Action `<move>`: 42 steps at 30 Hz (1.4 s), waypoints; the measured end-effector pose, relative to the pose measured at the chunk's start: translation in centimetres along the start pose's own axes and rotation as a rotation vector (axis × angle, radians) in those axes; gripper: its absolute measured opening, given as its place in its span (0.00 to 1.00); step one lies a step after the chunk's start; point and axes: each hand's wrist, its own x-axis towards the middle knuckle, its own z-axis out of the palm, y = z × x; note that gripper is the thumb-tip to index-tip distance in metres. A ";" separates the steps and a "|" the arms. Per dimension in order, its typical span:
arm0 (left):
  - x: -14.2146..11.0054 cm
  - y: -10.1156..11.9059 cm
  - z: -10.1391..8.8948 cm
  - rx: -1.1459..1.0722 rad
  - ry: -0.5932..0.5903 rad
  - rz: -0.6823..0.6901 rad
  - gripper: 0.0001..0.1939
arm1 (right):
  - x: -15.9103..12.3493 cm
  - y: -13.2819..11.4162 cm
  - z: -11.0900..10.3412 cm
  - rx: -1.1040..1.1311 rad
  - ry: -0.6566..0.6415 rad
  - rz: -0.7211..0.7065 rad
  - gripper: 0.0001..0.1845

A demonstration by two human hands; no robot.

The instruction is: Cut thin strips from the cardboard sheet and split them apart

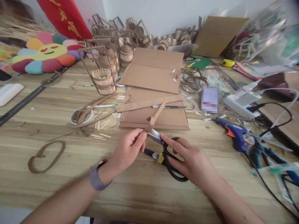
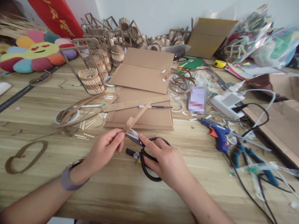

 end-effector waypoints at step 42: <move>0.1 0.1 -0.4 0.047 0.058 0.060 0.17 | 0.0 -0.1 -0.5 0.137 0.001 0.028 0.25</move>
